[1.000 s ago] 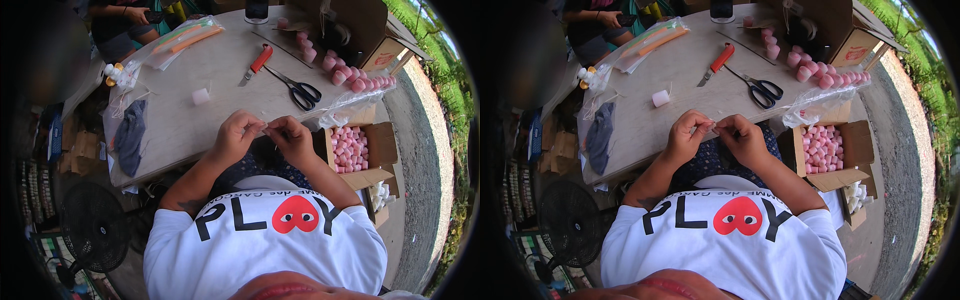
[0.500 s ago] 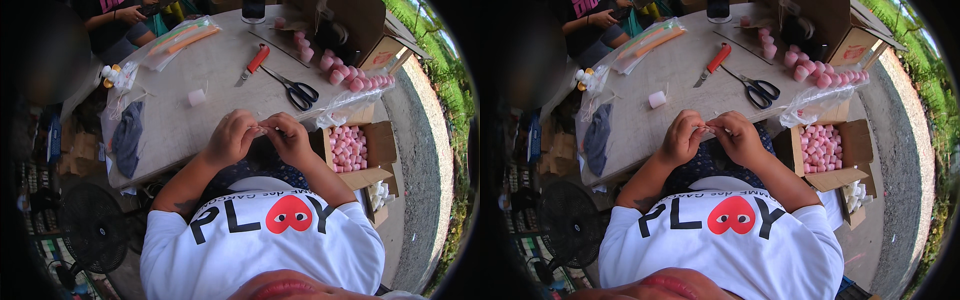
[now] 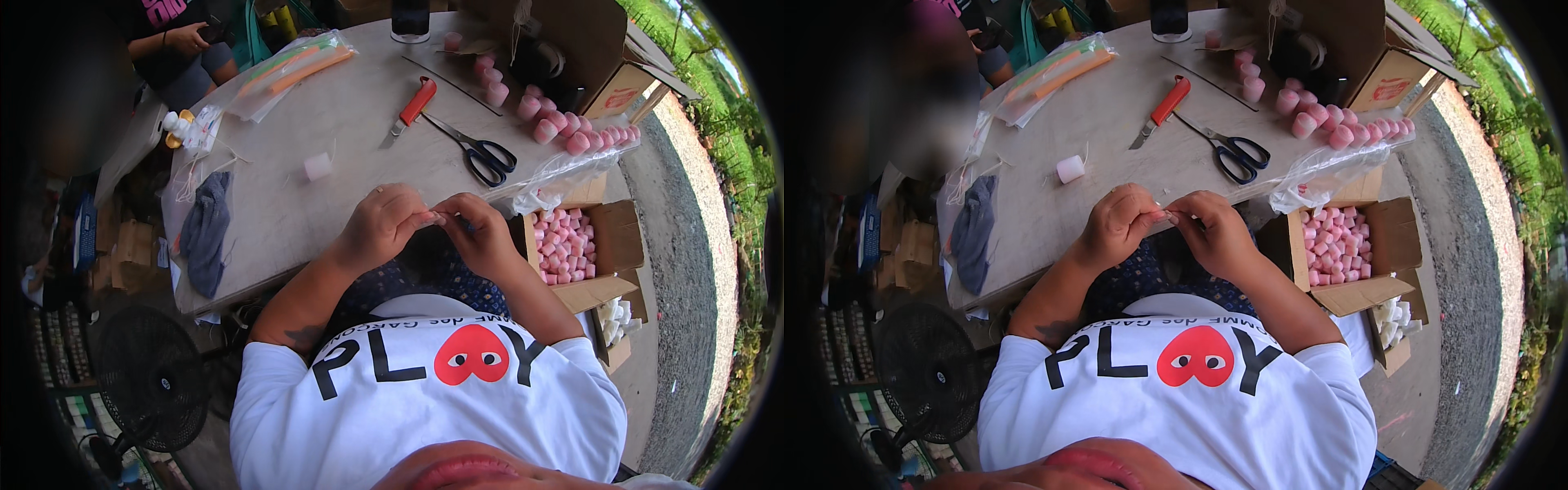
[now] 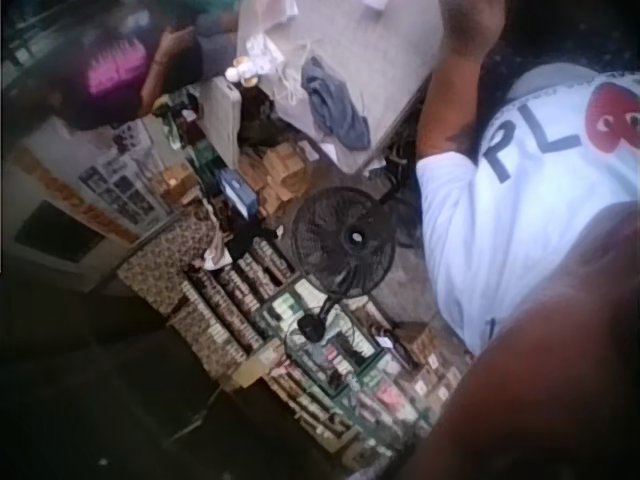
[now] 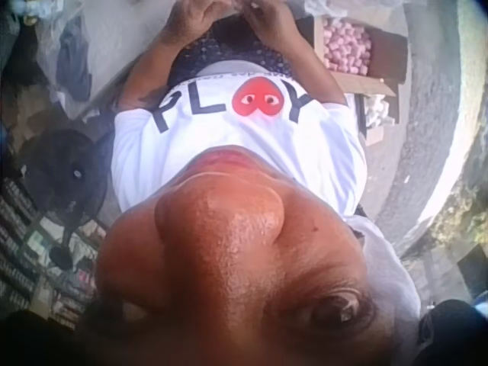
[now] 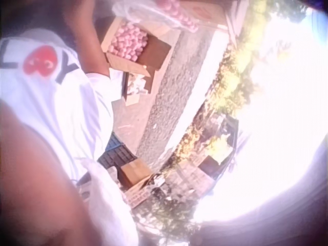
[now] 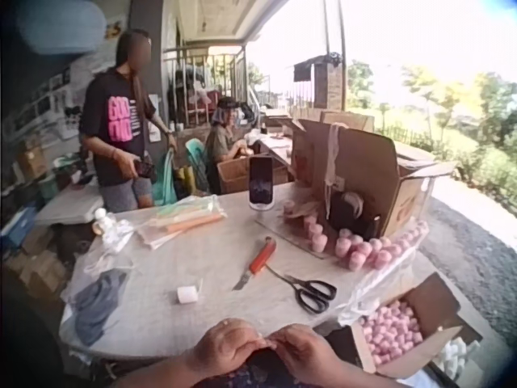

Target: The person inserts a wick into a pink cylindrical candle, ties a knot at the top, and trims the excess wick with scissors. This process is repeated for multiple candles on a cluttered work table.

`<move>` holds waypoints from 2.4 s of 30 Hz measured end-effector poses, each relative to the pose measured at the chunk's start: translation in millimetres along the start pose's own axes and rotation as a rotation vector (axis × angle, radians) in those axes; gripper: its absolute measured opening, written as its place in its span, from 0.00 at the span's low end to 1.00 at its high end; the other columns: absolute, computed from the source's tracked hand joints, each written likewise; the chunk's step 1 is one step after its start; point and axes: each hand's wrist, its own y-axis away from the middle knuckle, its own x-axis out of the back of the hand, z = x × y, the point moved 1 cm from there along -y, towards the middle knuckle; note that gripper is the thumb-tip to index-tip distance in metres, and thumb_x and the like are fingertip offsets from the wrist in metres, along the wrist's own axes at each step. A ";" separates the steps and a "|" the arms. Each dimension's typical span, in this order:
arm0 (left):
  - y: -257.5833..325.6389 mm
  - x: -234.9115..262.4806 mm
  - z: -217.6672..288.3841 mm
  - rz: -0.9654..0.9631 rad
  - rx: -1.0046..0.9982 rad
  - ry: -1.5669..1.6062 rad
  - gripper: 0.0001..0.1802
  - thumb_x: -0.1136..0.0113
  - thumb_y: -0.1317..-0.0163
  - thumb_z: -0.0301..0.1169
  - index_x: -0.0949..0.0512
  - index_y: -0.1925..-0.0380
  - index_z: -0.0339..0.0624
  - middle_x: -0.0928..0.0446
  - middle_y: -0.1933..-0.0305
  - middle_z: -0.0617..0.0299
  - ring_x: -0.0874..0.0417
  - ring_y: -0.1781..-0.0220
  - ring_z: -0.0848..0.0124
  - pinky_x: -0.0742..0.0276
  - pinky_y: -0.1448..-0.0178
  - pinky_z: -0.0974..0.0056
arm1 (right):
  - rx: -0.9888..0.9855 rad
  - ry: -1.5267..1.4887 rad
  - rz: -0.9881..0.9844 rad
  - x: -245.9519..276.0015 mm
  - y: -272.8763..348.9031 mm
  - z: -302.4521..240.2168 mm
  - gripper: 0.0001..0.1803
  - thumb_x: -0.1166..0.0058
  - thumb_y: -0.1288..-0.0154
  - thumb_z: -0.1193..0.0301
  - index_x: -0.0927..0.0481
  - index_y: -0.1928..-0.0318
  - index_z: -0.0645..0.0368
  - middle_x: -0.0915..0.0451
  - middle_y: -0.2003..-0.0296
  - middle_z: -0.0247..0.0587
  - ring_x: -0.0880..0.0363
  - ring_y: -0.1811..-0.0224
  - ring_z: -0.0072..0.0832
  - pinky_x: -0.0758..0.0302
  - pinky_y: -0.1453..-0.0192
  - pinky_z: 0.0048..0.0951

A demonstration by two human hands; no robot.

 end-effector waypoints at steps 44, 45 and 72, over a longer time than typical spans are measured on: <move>-14.4 -10.1 1.1 0.145 0.517 1.008 0.13 0.55 0.27 0.36 0.33 0.51 0.39 0.30 0.61 0.67 0.32 0.61 0.83 0.34 0.54 0.74 | 0.031 -0.252 -0.140 10.8 -34.6 -19.3 0.06 0.46 0.36 0.76 0.23 0.59 0.60 0.25 0.64 0.38 0.26 0.59 0.32 0.35 0.43 0.29; -14.0 -11.6 2.6 0.161 0.544 1.028 0.12 0.55 0.27 0.35 0.32 0.52 0.39 0.30 0.60 0.67 0.32 0.61 0.83 0.34 0.53 0.74 | 0.079 -0.142 -0.130 11.1 -34.4 -20.2 0.07 0.45 0.38 0.77 0.23 0.58 0.59 0.25 0.65 0.38 0.26 0.59 0.33 0.36 0.42 0.33; -0.2 -13.6 9.1 0.304 0.373 0.339 0.05 0.46 0.34 0.26 0.29 0.67 0.37 0.29 0.69 0.62 0.25 0.70 0.77 0.27 0.64 0.72 | -0.277 -0.666 -0.145 3.5 -19.8 -17.5 0.10 0.47 0.33 0.74 0.21 0.56 0.68 0.18 0.63 0.37 0.21 0.58 0.20 0.26 0.51 0.21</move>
